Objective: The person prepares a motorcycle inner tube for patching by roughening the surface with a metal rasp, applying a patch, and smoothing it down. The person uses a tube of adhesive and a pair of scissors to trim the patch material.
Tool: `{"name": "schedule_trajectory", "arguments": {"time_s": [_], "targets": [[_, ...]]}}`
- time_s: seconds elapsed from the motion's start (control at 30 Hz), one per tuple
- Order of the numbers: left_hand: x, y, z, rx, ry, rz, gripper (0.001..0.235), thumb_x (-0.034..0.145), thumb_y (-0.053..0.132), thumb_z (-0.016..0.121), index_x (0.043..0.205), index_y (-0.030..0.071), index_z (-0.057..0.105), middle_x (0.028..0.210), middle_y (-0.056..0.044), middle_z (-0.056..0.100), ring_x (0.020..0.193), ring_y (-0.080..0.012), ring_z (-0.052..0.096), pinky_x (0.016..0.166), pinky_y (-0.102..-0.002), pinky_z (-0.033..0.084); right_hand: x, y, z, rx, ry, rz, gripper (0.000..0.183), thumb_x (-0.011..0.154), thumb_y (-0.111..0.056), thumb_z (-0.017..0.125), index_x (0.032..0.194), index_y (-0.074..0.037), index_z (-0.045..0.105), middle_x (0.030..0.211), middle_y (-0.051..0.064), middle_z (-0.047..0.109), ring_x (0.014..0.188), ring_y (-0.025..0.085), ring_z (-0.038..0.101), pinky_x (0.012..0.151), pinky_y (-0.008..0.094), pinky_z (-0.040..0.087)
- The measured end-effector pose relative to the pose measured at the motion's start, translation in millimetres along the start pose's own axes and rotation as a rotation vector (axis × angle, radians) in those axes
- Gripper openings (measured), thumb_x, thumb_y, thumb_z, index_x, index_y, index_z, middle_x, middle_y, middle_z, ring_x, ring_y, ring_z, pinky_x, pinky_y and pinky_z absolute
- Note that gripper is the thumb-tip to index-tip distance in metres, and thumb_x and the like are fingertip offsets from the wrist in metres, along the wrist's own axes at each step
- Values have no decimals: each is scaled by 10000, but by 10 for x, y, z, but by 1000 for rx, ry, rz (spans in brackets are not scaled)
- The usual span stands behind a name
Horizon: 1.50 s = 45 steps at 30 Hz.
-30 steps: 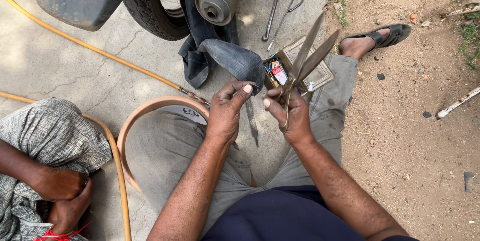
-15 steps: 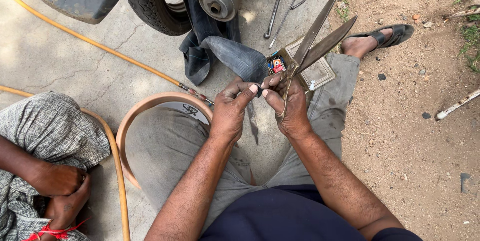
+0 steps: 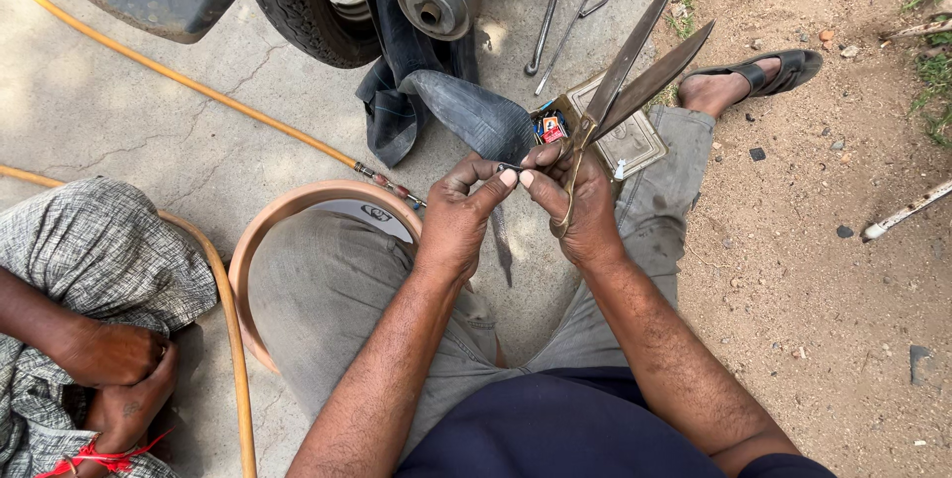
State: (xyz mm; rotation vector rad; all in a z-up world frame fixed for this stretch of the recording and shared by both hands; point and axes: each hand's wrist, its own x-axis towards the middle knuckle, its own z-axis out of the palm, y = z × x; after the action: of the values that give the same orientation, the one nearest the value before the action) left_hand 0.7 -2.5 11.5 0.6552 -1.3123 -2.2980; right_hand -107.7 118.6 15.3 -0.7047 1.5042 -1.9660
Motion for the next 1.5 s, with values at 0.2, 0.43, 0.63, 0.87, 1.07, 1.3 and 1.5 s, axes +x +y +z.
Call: {"name": "schedule_trajectory", "arguments": {"time_s": [0.2, 0.43, 0.63, 0.87, 1.07, 1.3, 1.5], "targets": [[32, 11, -57, -79, 71, -21, 199, 945, 163, 727, 1052, -1, 697, 970, -42, 645, 981, -141, 615, 959, -333, 493, -322, 97, -181, -659, -11, 62, 355, 849, -285, 879, 874, -99, 578, 804, -3, 575, 737, 91, 558, 654, 266, 489], [54, -72, -65, -107, 102, -4, 148, 958, 120, 688, 1043, -1, 690, 959, -46, 672, 934, -144, 629, 920, -330, 519, -506, 98, -221, -1026, -188, 124, 586, 705, -604, 838, 832, -86, 598, 740, 28, 577, 655, 152, 596, 595, 343, 503], [40, -82, -103, -90, 36, 76, 108, 1009, 82, 656, 1022, -9, 712, 997, -42, 633, 983, -146, 645, 986, -349, 535, -474, 58, -140, -1159, -201, 116, 679, 670, -708, 802, 775, -79, 569, 675, 53, 540, 613, 189, 579, 552, 382, 483], [31, -20, -72, -123, 68, 47, 125, 984, 97, 663, 1027, -7, 718, 1014, -40, 660, 1003, -152, 666, 1007, -361, 546, -437, 0, -78, -1095, -160, 77, 648, 664, -646, 846, 706, -87, 520, 616, 35, 503, 554, 174, 536, 506, 369, 454], [21, 4, -74, -164, 47, 64, 118, 970, 110, 686, 1011, 3, 713, 1014, -41, 669, 1008, -158, 671, 1008, -373, 541, -425, 6, -61, -1057, -133, 21, 627, 666, -593, 875, 674, -96, 494, 587, 22, 496, 525, 160, 515, 479, 364, 439], [28, -15, -104, -138, 39, 79, 122, 989, 113, 682, 1011, -2, 716, 1013, -30, 657, 1025, -155, 656, 1019, -373, 537, -408, -19, -46, -1062, -91, -37, 644, 643, -596, 888, 645, -99, 478, 567, 21, 503, 504, 175, 510, 475, 367, 437], [22, -29, -99, -150, 20, 110, 132, 1003, 114, 668, 1050, 3, 724, 1029, -28, 675, 1026, -148, 648, 1018, -365, 526, -379, -39, -48, -1098, -109, -56, 650, 629, -602, 895, 648, -98, 486, 566, 30, 513, 509, 181, 530, 477, 373, 447]]}}
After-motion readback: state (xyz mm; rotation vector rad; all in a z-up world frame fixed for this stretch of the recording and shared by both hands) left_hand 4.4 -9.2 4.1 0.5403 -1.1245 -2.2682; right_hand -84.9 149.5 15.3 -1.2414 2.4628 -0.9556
